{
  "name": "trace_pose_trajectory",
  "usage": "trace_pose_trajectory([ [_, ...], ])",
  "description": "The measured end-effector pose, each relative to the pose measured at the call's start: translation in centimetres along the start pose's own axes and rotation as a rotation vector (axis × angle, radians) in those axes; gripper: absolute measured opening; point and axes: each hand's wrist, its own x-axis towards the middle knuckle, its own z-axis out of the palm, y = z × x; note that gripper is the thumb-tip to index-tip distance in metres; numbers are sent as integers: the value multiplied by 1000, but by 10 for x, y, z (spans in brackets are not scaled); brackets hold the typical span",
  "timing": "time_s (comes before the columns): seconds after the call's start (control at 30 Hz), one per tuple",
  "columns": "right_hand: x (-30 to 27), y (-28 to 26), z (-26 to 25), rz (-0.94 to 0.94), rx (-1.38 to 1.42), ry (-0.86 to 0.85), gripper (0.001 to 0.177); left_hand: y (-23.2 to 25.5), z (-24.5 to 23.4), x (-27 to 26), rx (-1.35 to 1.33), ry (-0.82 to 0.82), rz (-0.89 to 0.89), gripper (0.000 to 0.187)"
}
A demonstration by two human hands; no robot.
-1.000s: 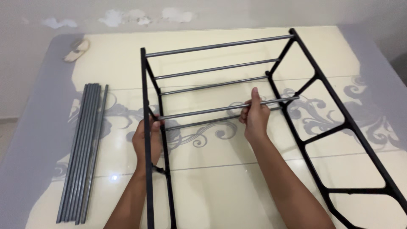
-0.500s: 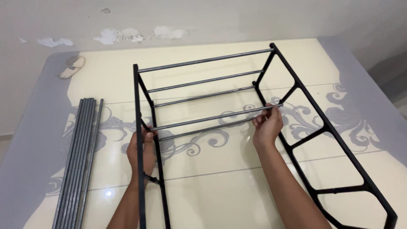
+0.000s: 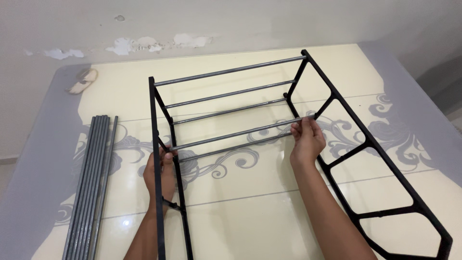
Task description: The person assembles a metal rack by inserting multiple horizontal metal rods into slots on two vertical side frames. The rods are added one by one from a stack on the table, and the rack is gradually built up into a multi-tiered structure.
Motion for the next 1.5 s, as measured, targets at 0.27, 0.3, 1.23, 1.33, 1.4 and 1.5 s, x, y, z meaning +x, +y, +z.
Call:
trace_pose_trajectory([
  [0.27,-8,-8,6,38,-85,62,45,-2,-1,0,-50,-12,17,32],
  [0.3,-8,-9,6,32,-101,63,44,-2,-1,0,-57,-15,29,32],
  [1.23,-5,-14,7,76,-161,111,23,2,1,0,-88,-23,-34,31],
  [1.33,3,-10,-2,6,-87,207,20,6,1,-1,-82,-21,-48,30],
  [1.4,10,-10,-9,-131,-96,222,12,10,1,-2,-58,-15,-54,30],
  [1.5,17,-12,-16,-363,-250,111,24,16,3,-6,-110,-3,6,31],
])
